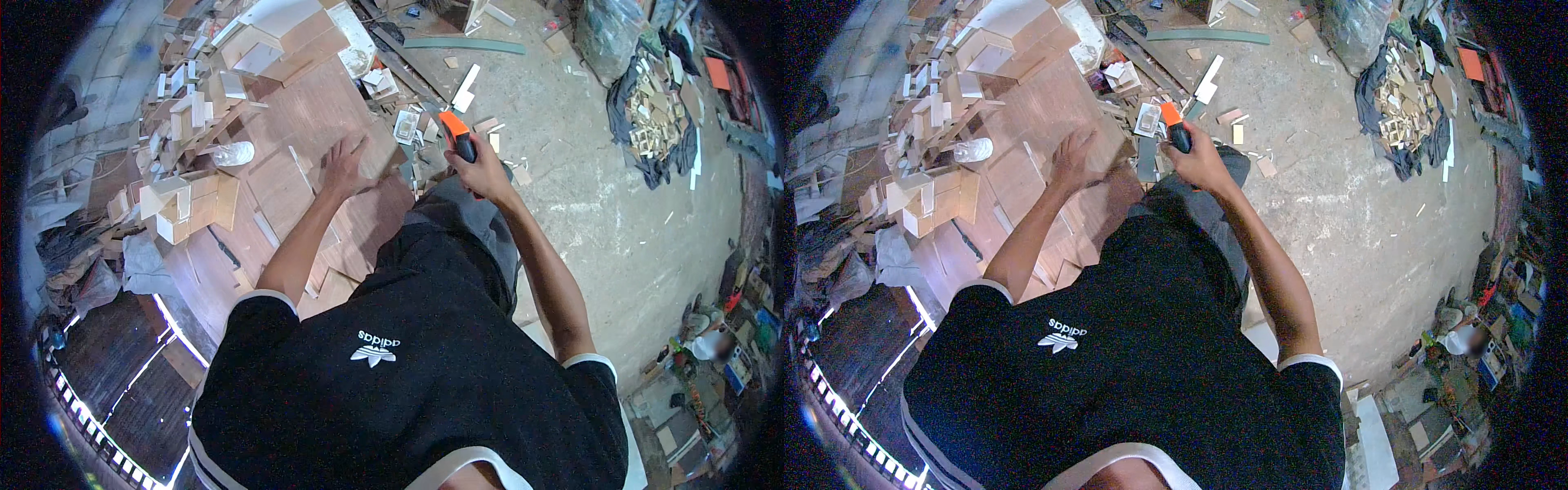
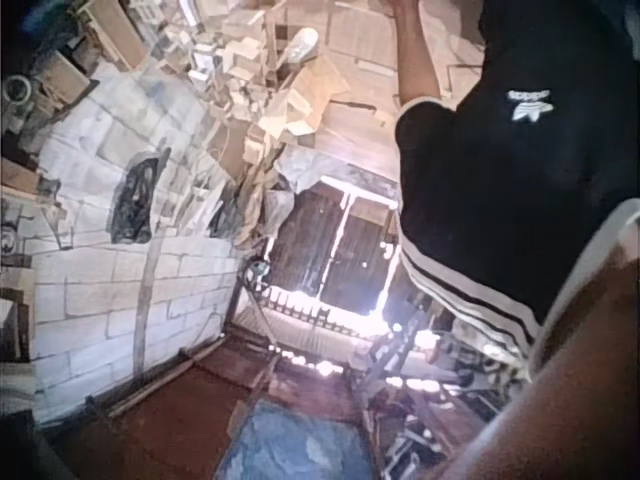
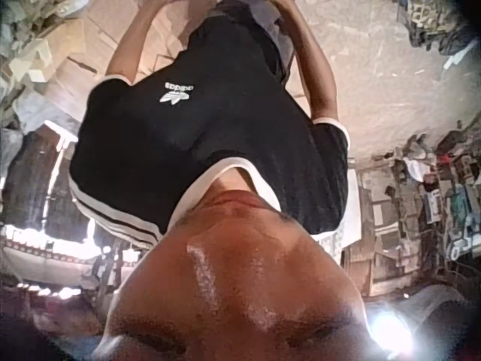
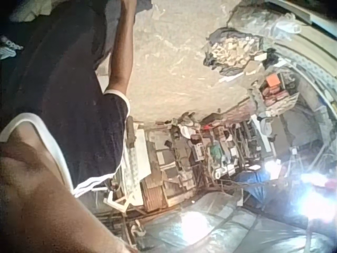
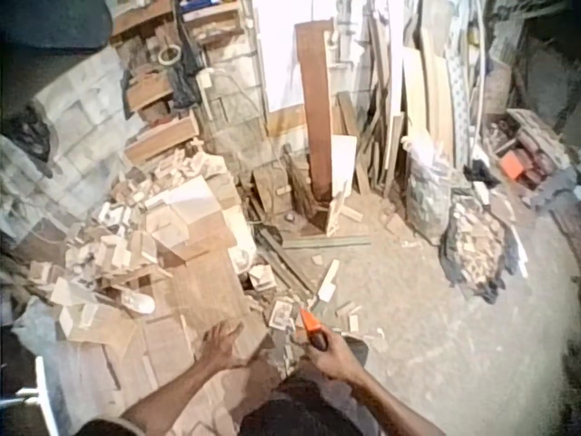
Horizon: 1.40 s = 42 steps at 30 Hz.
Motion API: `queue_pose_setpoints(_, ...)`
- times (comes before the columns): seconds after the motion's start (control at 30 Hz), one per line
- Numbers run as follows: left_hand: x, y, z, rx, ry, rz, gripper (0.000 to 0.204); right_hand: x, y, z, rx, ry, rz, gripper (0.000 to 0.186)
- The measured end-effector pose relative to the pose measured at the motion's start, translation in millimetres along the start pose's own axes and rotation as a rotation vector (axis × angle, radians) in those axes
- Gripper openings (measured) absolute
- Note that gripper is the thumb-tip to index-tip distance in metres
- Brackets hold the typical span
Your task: Sawing a small piece of wood with a hand saw.
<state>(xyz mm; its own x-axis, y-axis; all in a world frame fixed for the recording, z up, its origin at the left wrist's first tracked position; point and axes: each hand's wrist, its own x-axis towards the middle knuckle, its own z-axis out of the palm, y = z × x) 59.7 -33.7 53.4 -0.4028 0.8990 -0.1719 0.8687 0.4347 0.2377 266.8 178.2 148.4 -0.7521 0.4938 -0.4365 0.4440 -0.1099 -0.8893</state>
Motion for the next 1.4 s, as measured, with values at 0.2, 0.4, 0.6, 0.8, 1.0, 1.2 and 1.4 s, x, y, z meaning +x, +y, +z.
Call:
queue_pose_setpoints(0.2,25,40,-32,0.001,-0.129,-0.274,0.1,12,11,-39,-0.032,-0.01,-0.013,0.029)
queue_pose_setpoints(0.4,39,98,-105,-0.032,0.128,-0.14,0.098,-8,-22,-84,0.069,-0.12,0.029,0.028)
queue_pose_setpoints(0.6,10,142,-200,-0.06,0.251,0.057,0.096,-47,-85,-108,0.018,-0.124,-0.026,0.022)
queue_pose_setpoints(0.8,-12,173,-220,-0.08,0.283,0.054,0.097,-55,-101,-102,0.0,-0.163,-0.051,0.024)
queue_pose_setpoints(1.0,-39,197,-220,-0.108,0.265,-0.026,0.1,-69,-110,-93,0.009,-0.227,0.023,0.024)
queue_pose_setpoints(1.2,-55,225,-213,-0.128,0.259,-0.103,0.099,-86,-103,-108,0.004,-0.275,0.066,0.022)
queue_pose_setpoints(1.4,-72,251,-207,-0.095,0.25,-0.095,0.101,-100,-83,-122,-0.012,-0.326,-0.193,0.024)
